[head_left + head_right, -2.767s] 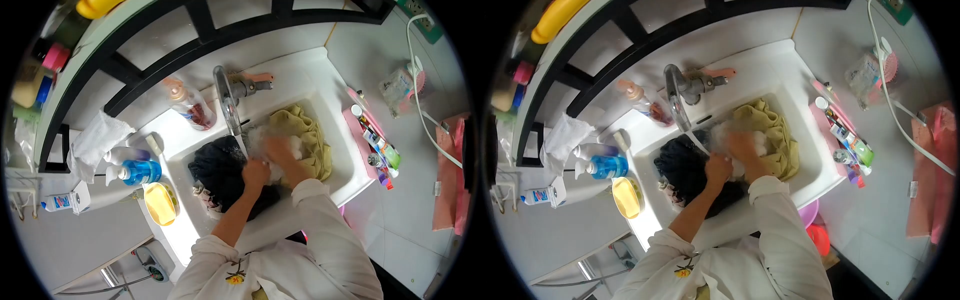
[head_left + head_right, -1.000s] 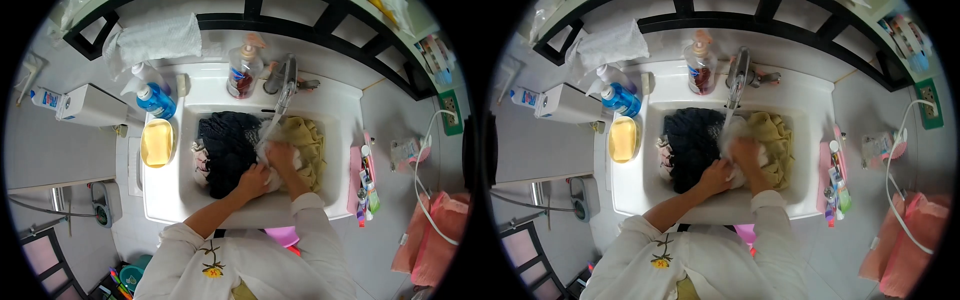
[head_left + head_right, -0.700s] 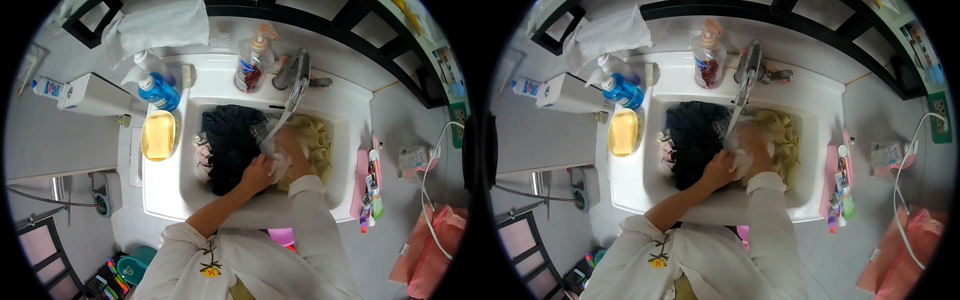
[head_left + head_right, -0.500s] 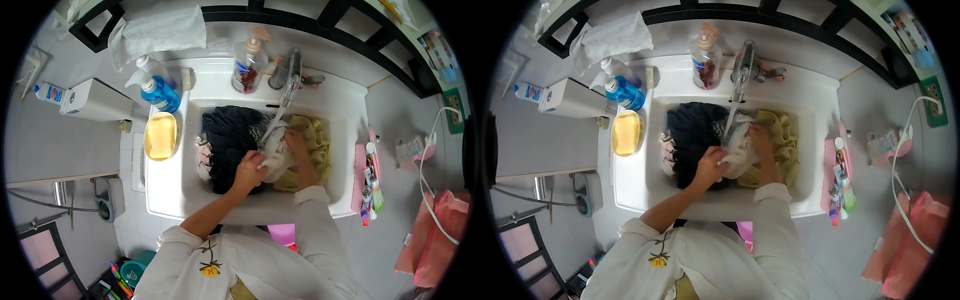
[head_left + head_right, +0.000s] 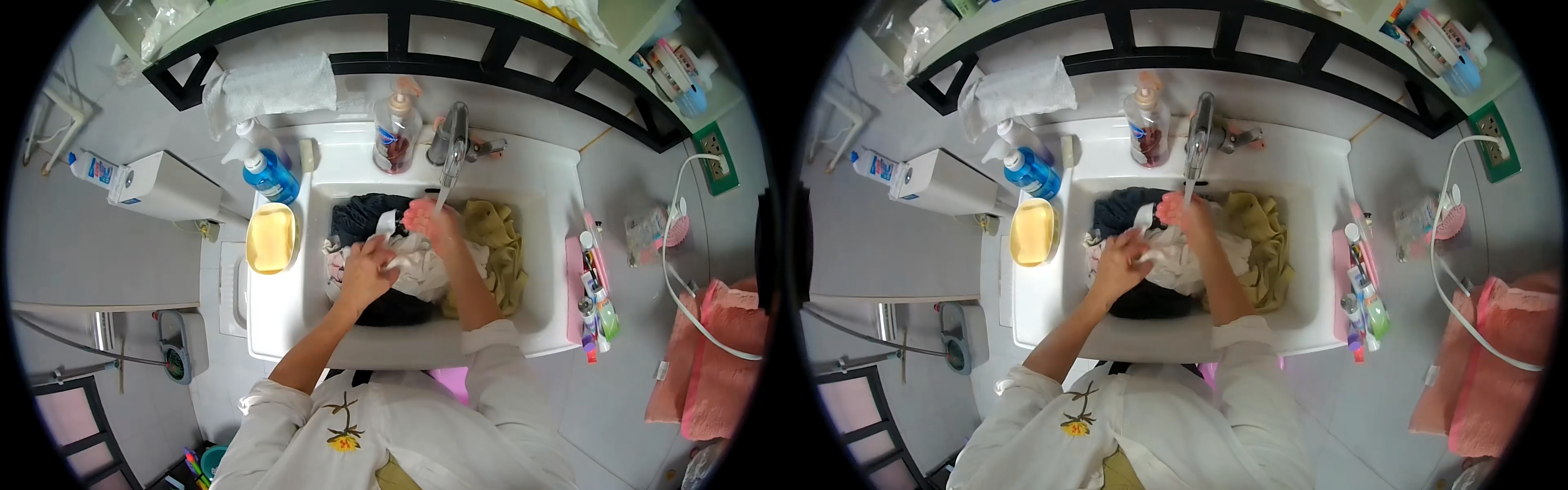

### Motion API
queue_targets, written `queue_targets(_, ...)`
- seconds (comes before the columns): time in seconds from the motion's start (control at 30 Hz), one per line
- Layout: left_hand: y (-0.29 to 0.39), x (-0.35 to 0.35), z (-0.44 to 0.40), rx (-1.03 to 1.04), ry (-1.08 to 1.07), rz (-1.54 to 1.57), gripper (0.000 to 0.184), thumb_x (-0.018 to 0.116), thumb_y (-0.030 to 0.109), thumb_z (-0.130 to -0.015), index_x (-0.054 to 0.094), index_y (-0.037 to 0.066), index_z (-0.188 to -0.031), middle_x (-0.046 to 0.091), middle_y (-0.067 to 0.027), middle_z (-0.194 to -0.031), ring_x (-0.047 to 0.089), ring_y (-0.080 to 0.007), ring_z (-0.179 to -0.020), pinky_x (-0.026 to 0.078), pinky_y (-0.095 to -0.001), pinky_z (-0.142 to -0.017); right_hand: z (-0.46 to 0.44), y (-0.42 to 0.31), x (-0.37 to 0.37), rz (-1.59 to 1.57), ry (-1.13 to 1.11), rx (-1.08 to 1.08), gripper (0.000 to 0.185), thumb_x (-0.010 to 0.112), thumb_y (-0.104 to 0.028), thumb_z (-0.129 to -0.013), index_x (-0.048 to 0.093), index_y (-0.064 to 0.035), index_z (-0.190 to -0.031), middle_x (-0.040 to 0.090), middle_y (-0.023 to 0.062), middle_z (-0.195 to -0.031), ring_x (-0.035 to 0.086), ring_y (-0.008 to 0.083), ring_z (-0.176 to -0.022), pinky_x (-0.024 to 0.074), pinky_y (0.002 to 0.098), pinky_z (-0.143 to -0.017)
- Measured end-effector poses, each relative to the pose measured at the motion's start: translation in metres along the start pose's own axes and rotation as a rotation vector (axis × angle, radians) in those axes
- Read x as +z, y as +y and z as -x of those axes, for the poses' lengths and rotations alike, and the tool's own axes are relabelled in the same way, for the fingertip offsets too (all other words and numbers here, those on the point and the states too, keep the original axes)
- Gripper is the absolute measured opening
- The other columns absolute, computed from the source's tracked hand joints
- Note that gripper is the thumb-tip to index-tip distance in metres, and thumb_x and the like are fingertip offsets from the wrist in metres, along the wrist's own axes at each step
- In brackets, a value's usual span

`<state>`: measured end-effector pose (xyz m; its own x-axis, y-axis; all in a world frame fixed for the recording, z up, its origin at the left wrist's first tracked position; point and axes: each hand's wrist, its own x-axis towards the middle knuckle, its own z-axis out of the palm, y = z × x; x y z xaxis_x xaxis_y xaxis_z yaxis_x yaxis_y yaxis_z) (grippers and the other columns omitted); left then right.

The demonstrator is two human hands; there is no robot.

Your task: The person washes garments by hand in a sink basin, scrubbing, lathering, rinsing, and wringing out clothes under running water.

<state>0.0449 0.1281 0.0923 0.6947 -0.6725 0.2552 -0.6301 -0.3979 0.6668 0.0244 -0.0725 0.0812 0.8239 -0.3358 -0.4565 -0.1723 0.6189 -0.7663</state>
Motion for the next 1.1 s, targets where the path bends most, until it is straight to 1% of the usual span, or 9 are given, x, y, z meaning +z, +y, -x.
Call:
queue_targets(0.03,-0.020,0.014,0.012,-0.027,0.004,0.034,0.020,0.070,0.019,-0.071,0.070,0.009,-0.088,0.058,-0.0103,-0.120,0.054,-0.0332,-0.092,0.046,-0.0398,-0.083,-0.005,0.004,-0.017,-0.116,-0.202,-0.012,0.038,0.051,-0.033,-0.093,0.060,0.0030,-0.097,0.064,0.0143,-0.088,0.064,0.0265,-0.083,0.0528,0.0373,-0.077)
queue_targets(0.17,-0.036,0.035,0.006,-0.061,0.014,-0.069,0.027,0.069,0.031,-0.073,0.067,0.010,-0.089,0.058,-0.0090,-0.114,0.053,-0.0310,-0.093,0.045,-0.0431,-0.078,0.011,0.000,-0.023,0.032,-0.241,-0.002,0.035,0.052,-0.032,-0.092,0.062,0.0014,-0.099,0.065,0.0133,-0.088,0.065,0.0238,-0.085,0.0518,0.0368,-0.078)
queue_targets(0.43,-0.017,0.066,-0.022,-0.097,-0.112,-0.554,0.023,0.063,0.027,-0.074,0.062,0.012,-0.093,0.050,-0.0065,-0.096,0.050,-0.0282,-0.092,0.042,-0.0472,-0.070,0.019,-0.011,-0.001,0.434,-0.063,-0.072,0.030,0.057,-0.028,-0.088,0.062,-0.0022,-0.104,0.065,0.0102,-0.099,0.062,0.0217,-0.095,0.0481,0.0313,-0.083)
queue_targets(0.53,-0.020,0.088,-0.024,-0.051,-0.096,-0.662,0.020,0.057,0.024,-0.077,0.061,0.012,-0.092,0.052,-0.0069,-0.100,0.050,-0.0294,-0.092,0.041,-0.0477,-0.072,0.003,0.029,-0.051,1.492,0.265,-0.718,0.042,0.060,-0.028,-0.082,0.056,-0.0077,-0.119,0.060,0.0100,-0.109,0.055,0.0276,-0.106,0.0434,0.0425,-0.088)
queue_targets(0.63,-0.010,0.085,-0.024,0.174,0.111,-0.699,0.029,0.056,0.022,-0.077,0.062,0.012,-0.103,0.054,-0.0104,-0.110,0.050,-0.0310,-0.094,0.040,-0.0471,-0.071,0.036,0.068,-0.065,1.850,0.530,-0.693,0.055,0.063,-0.026,-0.075,0.049,-0.0138,-0.127,0.060,0.0079,-0.110,0.053,0.0306,-0.107,0.0339,0.0557,-0.091)
queue_targets(0.73,-0.012,0.094,-0.026,0.289,0.069,-0.633,0.033,0.055,0.022,-0.077,0.060,0.008,-0.107,0.052,-0.0133,-0.112,0.047,-0.0336,-0.099,0.039,-0.0491,-0.073,0.054,0.076,-0.064,1.829,0.380,-0.544,0.065,0.066,-0.030,-0.071,0.043,-0.0147,-0.131,0.058,0.0080,-0.112,0.053,0.0299,-0.105,0.0327,0.0612,-0.087)
queue_targets(0.93,-0.015,0.125,-0.049,0.266,-0.010,-0.535,0.029,0.054,0.020,-0.078,0.062,0.007,-0.103,0.055,-0.0144,-0.104,0.049,-0.0347,-0.097,0.039,-0.0491,-0.068,0.026,0.066,-0.076,1.897,0.173,-0.300,0.055,0.067,-0.019,-0.070,0.048,-0.0110,-0.121,0.059,0.0090,-0.104,0.053,0.0289,-0.101,0.0359,0.0491,-0.089)
queue_targets(1.03,-0.018,0.134,-0.059,0.307,0.045,-0.513,0.025,0.055,0.019,-0.078,0.063,0.005,-0.097,0.056,-0.0148,-0.099,0.050,-0.0345,-0.093,0.039,-0.0474,-0.065,0.014,0.079,-0.094,2.020,0.239,-0.586,0.045,0.063,-0.016,-0.074,0.050,-0.0098,-0.117,0.059,0.0091,-0.101,0.054,0.0270,-0.101,0.0362,0.0459,-0.093)
queue_targets(1.1,-0.015,0.139,-0.065,0.317,0.060,-0.517,0.023,0.056,0.019,-0.077,0.063,0.005,-0.094,0.056,-0.0144,-0.097,0.050,-0.0347,-0.092,0.038,-0.0478,-0.065,0.000,0.085,-0.099,2.005,0.277,-0.523,0.042,0.060,-0.016,-0.077,0.050,-0.0094,-0.117,0.058,0.0090,-0.101,0.053,0.0255,-0.103,0.0359,0.0458,-0.093)
